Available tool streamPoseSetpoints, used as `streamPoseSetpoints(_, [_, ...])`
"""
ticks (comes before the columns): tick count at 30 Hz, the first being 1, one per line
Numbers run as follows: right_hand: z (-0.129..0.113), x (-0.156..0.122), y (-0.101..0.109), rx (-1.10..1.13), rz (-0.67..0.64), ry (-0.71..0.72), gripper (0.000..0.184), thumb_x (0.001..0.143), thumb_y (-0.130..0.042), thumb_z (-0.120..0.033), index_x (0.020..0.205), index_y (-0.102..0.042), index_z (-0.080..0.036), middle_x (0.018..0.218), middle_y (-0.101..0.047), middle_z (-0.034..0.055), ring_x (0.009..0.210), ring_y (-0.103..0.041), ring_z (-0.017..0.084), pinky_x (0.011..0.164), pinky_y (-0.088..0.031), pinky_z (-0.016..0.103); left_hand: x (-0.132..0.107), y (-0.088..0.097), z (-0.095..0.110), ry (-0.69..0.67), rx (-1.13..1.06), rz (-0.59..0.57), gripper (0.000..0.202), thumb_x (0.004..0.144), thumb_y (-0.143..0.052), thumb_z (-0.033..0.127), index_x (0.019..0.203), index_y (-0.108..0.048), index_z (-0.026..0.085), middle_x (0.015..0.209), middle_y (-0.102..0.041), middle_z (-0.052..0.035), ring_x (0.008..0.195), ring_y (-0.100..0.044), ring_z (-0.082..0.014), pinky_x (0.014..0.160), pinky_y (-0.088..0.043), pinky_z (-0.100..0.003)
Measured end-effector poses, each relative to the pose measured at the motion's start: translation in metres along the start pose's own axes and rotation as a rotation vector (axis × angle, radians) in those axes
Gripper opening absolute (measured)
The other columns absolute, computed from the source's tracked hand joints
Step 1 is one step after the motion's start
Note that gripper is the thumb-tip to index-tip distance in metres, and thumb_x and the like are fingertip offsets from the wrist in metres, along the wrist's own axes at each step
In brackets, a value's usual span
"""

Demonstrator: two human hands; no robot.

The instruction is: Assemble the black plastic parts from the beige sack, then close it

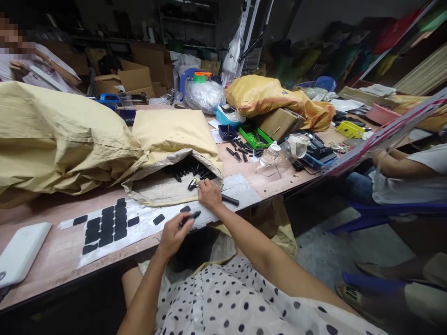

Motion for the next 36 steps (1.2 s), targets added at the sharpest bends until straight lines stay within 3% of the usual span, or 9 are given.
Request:
streamPoseSetpoints(5, [0.000,0.000,0.000,-0.001,0.000,0.004,0.026,0.098,-0.048,-0.027,0.117,-0.065,-0.021,0.109,-0.061,0.0110,0.100,-0.051,0.025,0.084,-0.039,0.035,-0.065,-0.045,-0.014,0.174,0.074,-0.270,0.027,0.085,-0.054,0.046,0.089,-0.073,0.029,0.066,-0.070,0.0014,0.060,-0.065,-0.0209,0.061,-0.049,-0.032])
streamPoseSetpoints(12, [0.000,0.000,-0.002,-0.005,0.019,-0.002,0.025,0.097,-0.049,-0.027,0.115,-0.065,-0.021,0.107,-0.061,0.0105,0.100,-0.051,0.025,0.083,-0.039,0.034,-0.081,-0.069,-0.073,0.385,0.338,-0.316,0.003,0.068,-0.065,0.031,0.067,-0.068,0.029,0.066,-0.072,-0.0055,0.069,-0.074,-0.0303,0.059,-0.052,-0.037])
streamPoseSetpoints(15, [0.001,0.000,-0.003,-0.002,0.018,0.002,0.025,0.097,-0.049,-0.027,0.115,-0.065,-0.021,0.107,-0.061,0.0106,0.100,-0.051,0.025,0.083,-0.039,0.034,-0.070,-0.068,-0.057,0.347,0.184,-0.409,0.006,0.066,-0.071,0.035,0.066,-0.071,0.030,0.058,-0.069,-0.0018,0.053,-0.067,-0.0236,0.052,-0.049,-0.033])
streamPoseSetpoints(18, [0.001,-0.001,-0.004,-0.007,0.031,0.012,0.024,0.097,-0.049,-0.026,0.114,-0.065,-0.021,0.107,-0.060,0.0107,0.099,-0.050,0.025,0.083,-0.039,0.034,-0.033,-0.056,-0.022,0.286,-0.106,-0.502,0.029,0.081,-0.061,0.052,0.075,-0.073,0.027,0.060,-0.070,-0.0017,0.046,-0.060,-0.0178,0.049,-0.047,-0.031])
streamPoseSetpoints(22, [0.001,-0.002,-0.006,-0.016,0.041,0.015,0.023,0.097,-0.050,-0.027,0.113,-0.065,-0.021,0.106,-0.060,0.0104,0.098,-0.050,0.025,0.082,-0.039,0.034,0.058,-0.004,-0.003,0.306,-0.088,-0.003,0.041,0.082,-0.055,0.060,0.075,-0.068,0.022,0.068,-0.071,-0.0031,0.060,-0.065,-0.0193,0.061,-0.052,-0.032])
streamPoseSetpoints(24, [0.001,-0.002,-0.007,-0.018,0.047,0.019,0.023,0.096,-0.051,-0.028,0.112,-0.066,-0.021,0.106,-0.060,0.0103,0.098,-0.050,0.025,0.082,-0.039,0.034,0.097,0.016,-0.010,0.367,0.029,0.264,0.036,0.081,-0.058,0.057,0.071,-0.064,0.022,0.072,-0.072,-0.0050,0.075,-0.068,-0.0234,0.071,-0.053,-0.034])
streamPoseSetpoints(26, [0.001,-0.002,-0.007,-0.018,0.053,0.024,0.022,0.096,-0.051,-0.028,0.112,-0.066,-0.021,0.105,-0.060,0.0102,0.098,-0.050,0.025,0.081,-0.039,0.034,0.125,0.024,-0.026,0.496,0.136,0.405,0.032,0.076,-0.065,0.054,0.067,-0.060,0.024,0.077,-0.073,-0.0091,0.087,-0.070,-0.0298,0.077,-0.053,-0.040])
streamPoseSetpoints(31, [0.001,-0.002,-0.008,-0.011,0.050,0.030,0.023,0.096,-0.052,-0.028,0.113,-0.066,-0.021,0.105,-0.060,0.0099,0.097,-0.050,0.025,0.081,-0.039,0.034,0.150,0.020,-0.056,0.620,0.204,0.488,0.027,0.066,-0.077,0.046,0.068,-0.061,0.025,0.082,-0.073,-0.0141,0.096,-0.069,-0.0383,0.079,-0.052,-0.051])
streamPoseSetpoints(36, [0.000,-0.001,-0.007,0.001,0.037,0.010,0.025,0.096,-0.052,-0.028,0.116,-0.066,-0.022,0.106,-0.060,0.0098,0.098,-0.050,0.025,0.082,-0.040,0.034,0.127,0.029,-0.054,0.627,0.268,0.360,0.015,0.072,-0.071,0.040,0.073,-0.066,0.026,0.085,-0.074,-0.0098,0.092,-0.069,-0.0347,0.074,-0.050,-0.044])
Point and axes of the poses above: each hand's wrist, its own x-axis towards the middle knuckle, its own y-axis out of the back of the hand, z = x × y, the point moved 5 cm from there along x, towards the middle knuckle
